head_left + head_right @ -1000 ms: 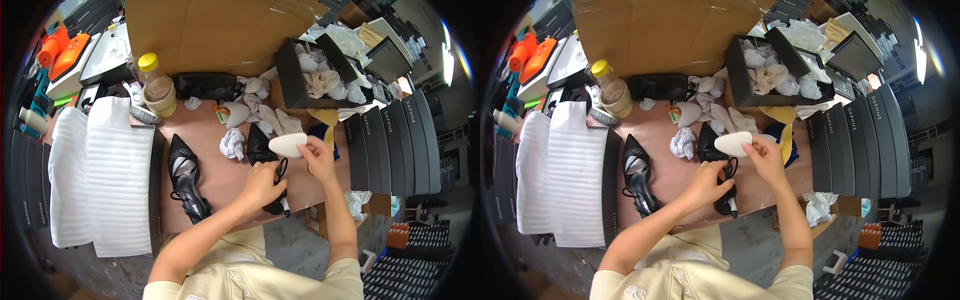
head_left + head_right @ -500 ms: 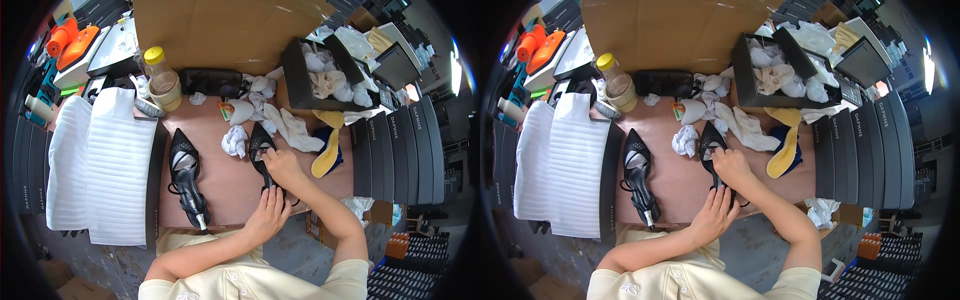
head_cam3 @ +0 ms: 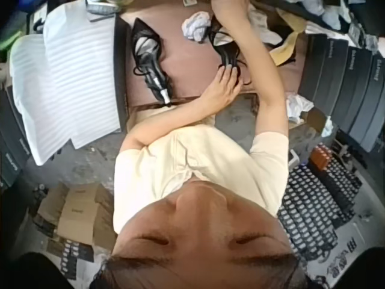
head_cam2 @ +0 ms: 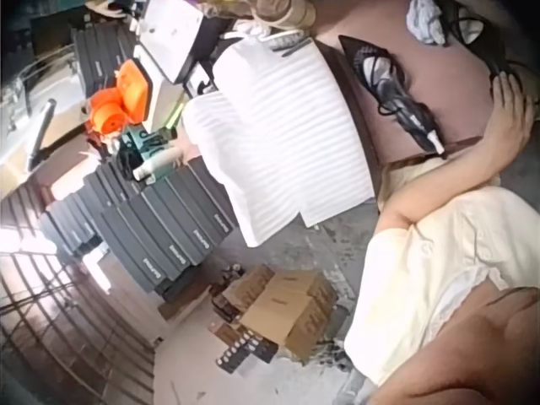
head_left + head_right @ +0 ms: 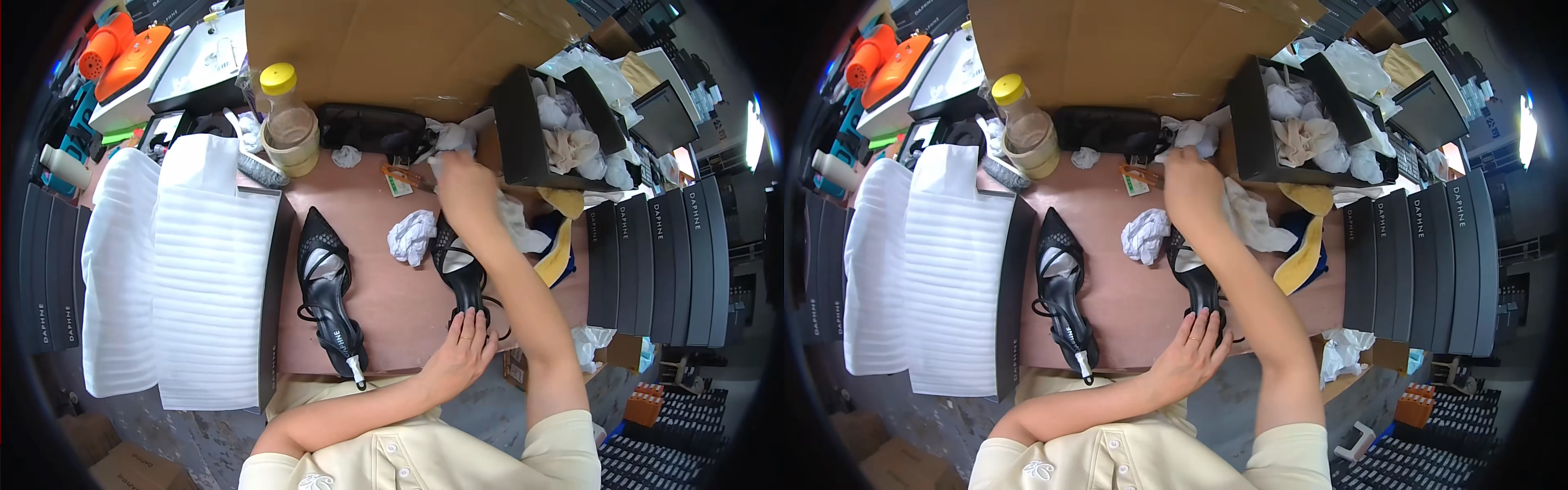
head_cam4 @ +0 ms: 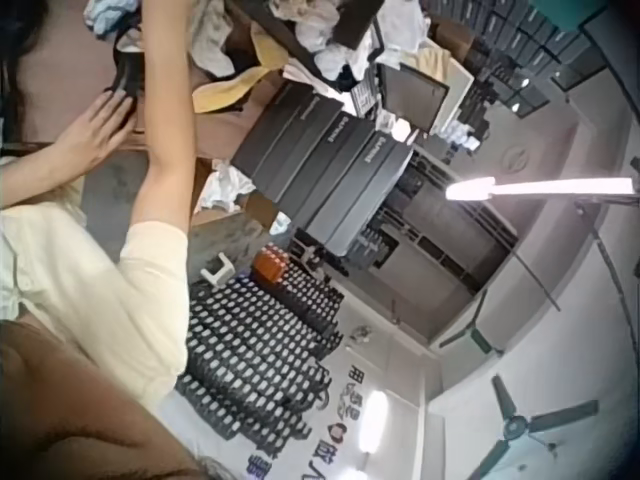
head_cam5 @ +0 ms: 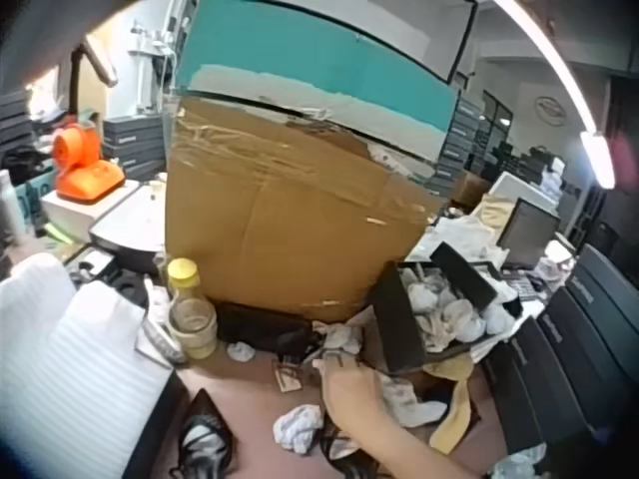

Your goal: Packing finished shoes into boxes with tissue paper and foam sheets.

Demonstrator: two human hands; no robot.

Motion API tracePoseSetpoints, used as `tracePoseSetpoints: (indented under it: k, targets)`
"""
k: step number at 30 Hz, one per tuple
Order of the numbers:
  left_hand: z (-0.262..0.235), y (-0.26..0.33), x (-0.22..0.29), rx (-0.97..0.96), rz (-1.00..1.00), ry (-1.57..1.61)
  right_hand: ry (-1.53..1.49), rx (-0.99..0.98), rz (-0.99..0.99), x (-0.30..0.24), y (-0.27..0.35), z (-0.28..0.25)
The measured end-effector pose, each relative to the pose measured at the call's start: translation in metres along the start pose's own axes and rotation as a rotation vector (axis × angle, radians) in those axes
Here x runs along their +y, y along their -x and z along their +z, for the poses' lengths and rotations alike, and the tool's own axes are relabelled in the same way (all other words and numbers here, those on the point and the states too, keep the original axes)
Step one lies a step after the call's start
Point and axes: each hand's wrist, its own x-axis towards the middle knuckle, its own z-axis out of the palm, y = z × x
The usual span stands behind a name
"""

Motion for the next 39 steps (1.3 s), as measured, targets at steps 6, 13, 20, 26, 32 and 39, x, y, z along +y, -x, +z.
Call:
tracePoseSetpoints:
  k: [6, 13, 20, 26, 32, 39]
  targets:
    - [0.001, -0.001, -0.003, 0.015, -0.001, 0.009, -0.340, -0.117, -0.280, 0.010, 0.129, -0.060]
    - [-0.003, -0.003, -0.003, 0.016, 0.025, 0.014, -0.098, 0.048, -0.531, 0.032, 0.118, 0.000]
    - [-0.003, -0.004, -0.004, 0.002, 0.009, 0.024, -0.332, -0.204, 0.046, 0.045, 0.114, -0.009]
    - [0.000, -0.001, -0.006, 0.005, 0.013, 0.019, -0.410, -0.125, -0.156, -0.001, 0.053, -0.045]
    - [-0.002, -0.001, -0.002, 0.020, 0.025, 0.045, 0.011, -0.292, -0.340, -0.029, 0.052, 0.027]
    - [0.004, 0.000, -0.006, 0.047, 0.004, 0.077, -0.879, -0.212, 0.316, -0.006, 0.124, -0.067]
